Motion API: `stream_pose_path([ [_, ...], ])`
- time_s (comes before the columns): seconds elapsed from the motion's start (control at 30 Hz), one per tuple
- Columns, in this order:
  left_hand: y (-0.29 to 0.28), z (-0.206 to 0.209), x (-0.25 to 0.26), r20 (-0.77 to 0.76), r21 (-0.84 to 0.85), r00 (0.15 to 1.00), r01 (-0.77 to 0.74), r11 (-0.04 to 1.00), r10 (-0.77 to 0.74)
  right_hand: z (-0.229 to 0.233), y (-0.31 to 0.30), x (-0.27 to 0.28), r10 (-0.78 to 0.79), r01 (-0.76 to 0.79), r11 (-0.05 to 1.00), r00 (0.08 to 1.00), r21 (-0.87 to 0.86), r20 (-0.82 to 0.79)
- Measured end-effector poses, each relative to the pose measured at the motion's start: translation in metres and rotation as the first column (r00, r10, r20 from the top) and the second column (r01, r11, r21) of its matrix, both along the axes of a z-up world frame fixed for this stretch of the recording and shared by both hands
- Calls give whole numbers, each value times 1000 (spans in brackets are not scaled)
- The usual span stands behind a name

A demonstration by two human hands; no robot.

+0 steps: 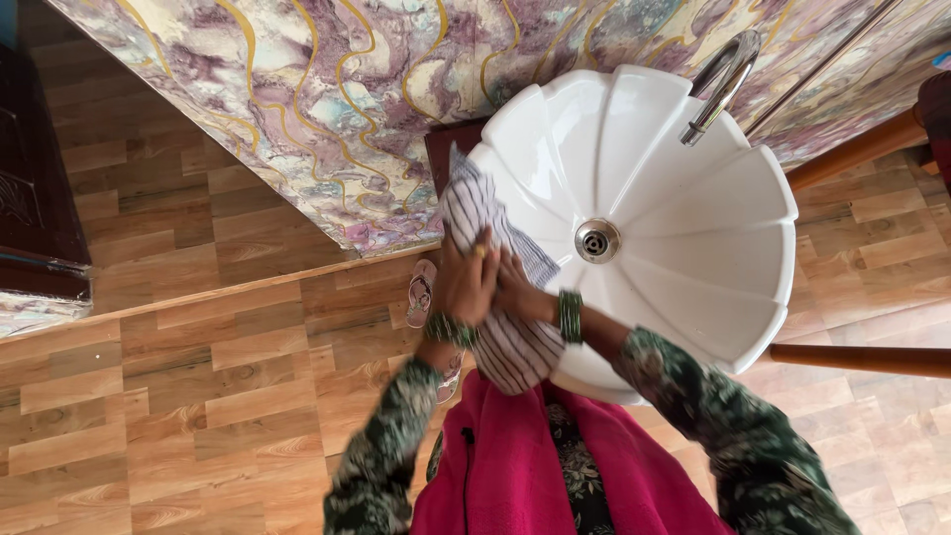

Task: The person wipes the interior and exterior surfaces of a white pedestal sink using a cloth.

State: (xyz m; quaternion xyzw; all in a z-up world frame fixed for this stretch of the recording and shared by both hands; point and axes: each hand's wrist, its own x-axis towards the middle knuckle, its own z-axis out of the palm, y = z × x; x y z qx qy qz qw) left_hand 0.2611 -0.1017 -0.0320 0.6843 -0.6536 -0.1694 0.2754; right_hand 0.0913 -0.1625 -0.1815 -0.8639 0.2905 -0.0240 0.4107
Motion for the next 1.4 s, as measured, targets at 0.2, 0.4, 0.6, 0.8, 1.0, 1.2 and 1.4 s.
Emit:
stream_pose_path([
  [0.2, -110, -10, 19, -32, 312, 999, 4, 950, 6, -3, -67, 27, -284, 286, 957, 958, 40, -49],
  [0.4, -150, -57, 29, 107, -90, 991, 86, 992, -76, -9, -83, 48, -459, 440, 887, 873, -142, -162],
  [0.6, -94, -1, 15, -19, 158, 999, -26, 987, 29, 0, -55, 30, -338, 312, 940, 906, -139, -253],
  [0.8, -11, -22, -7, -25, -21, 993, -116, 993, 116, 61, 24, -1, -58, 0, 991, 903, -135, -426],
  [1.0, 92, -35, -73, -471, -35, 852, -275, 961, 227, 126, 102, -68, 232, -330, 794, 941, -511, -247],
  [1.2, 155, -27, -134, -316, -263, 940, -213, 941, 125, 212, 178, -108, -118, -30, 932, 918, -362, -379],
  [1.4, 122, -23, -97, 128, -162, 975, -161, 974, 182, 211, 166, -90, -92, -123, 916, 862, -383, -498],
])
